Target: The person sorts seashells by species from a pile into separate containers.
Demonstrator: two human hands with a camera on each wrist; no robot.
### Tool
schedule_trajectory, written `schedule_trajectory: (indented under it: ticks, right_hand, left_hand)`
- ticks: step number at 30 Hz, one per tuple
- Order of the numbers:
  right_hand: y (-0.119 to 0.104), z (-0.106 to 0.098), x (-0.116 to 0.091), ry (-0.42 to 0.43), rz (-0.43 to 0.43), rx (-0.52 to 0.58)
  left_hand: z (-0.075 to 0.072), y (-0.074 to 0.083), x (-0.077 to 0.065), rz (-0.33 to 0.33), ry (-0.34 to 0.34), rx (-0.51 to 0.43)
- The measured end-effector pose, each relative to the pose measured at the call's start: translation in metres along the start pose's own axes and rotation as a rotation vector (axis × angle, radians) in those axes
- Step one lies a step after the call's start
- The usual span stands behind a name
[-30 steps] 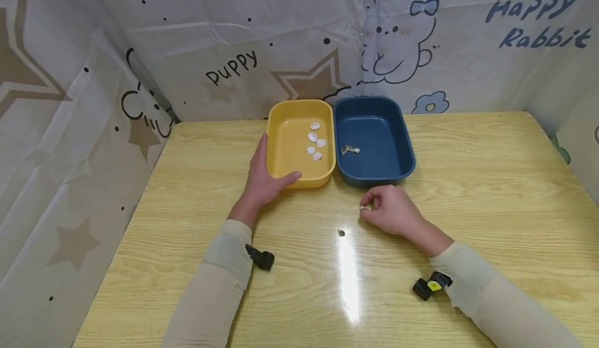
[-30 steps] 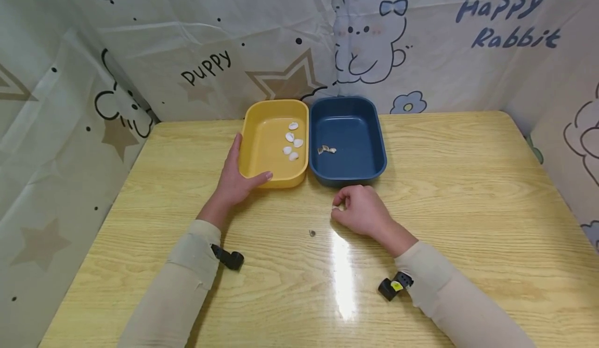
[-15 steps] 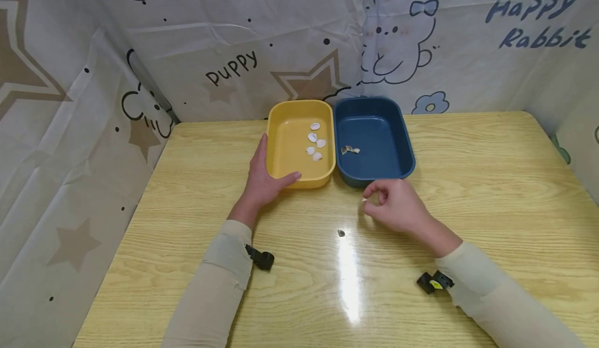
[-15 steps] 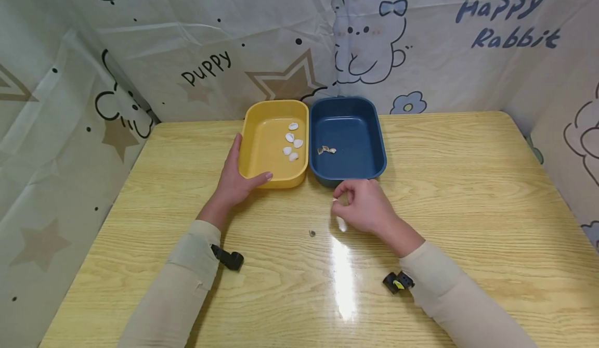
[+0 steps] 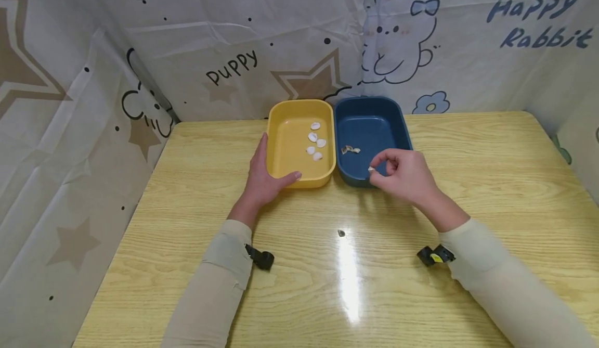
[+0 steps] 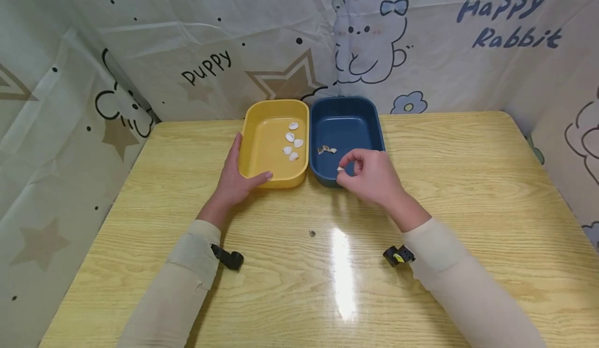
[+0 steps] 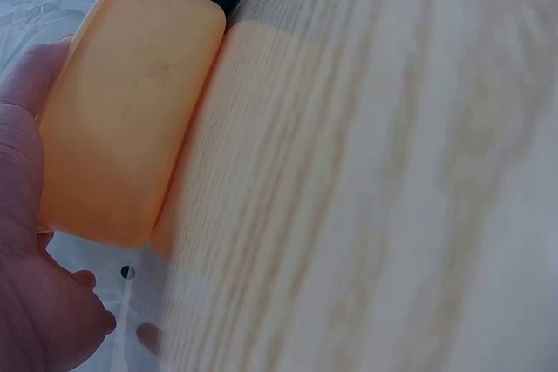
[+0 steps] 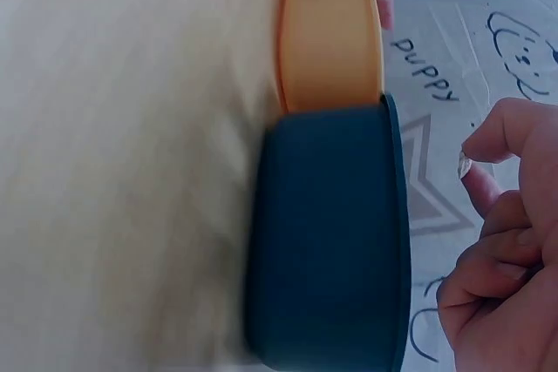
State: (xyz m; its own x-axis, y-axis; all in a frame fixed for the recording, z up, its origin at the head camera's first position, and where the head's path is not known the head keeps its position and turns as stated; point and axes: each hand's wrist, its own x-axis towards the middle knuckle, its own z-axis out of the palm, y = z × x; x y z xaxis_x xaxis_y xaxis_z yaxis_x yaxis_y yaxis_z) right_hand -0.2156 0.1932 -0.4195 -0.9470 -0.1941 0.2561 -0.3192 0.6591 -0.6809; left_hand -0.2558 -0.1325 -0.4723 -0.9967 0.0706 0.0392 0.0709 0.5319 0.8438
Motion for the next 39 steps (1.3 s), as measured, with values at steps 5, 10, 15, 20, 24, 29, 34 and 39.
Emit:
schedule_trajectory:
  ticks: [5, 10, 15, 20, 24, 29, 34, 39]
  right_hand:
    - [0.005, -0.002, 0.022, 0.043, 0.035, -0.020]
    - [0.012, 0.001, 0.044, 0.072, 0.072, -0.042]
    - [0.020, 0.008, 0.063, 0.074, 0.133, -0.072]
    - [0.026, 0.012, 0.074, 0.056, 0.200, -0.063]
    - [0.029, 0.013, 0.079, 0.049, 0.244, -0.055]
    - [0.033, 0.015, 0.080, 0.058, 0.283, -0.051]
    - [0.037, 0.017, 0.081, 0.057, 0.289, -0.057]
    - [0.038, 0.019, 0.082, 0.058, 0.283, -0.058]
  left_hand:
    - [0.000, -0.002, 0.001, 0.006, 0.001, -0.006]
    - [0.001, -0.003, 0.001, 0.005, -0.001, -0.006]
    - [0.000, -0.003, 0.000, 0.000, -0.003, -0.010]
    - [0.000, -0.003, 0.001, -0.001, -0.002, -0.013]
    - [0.000, -0.003, 0.001, -0.002, 0.000, -0.011]
    - [0.000, -0.001, 0.001, -0.005, -0.001, 0.002]
    - [0.001, -0.001, 0.002, -0.007, -0.003, 0.011]
    - [0.001, -0.002, 0.002, -0.008, 0.002, 0.017]
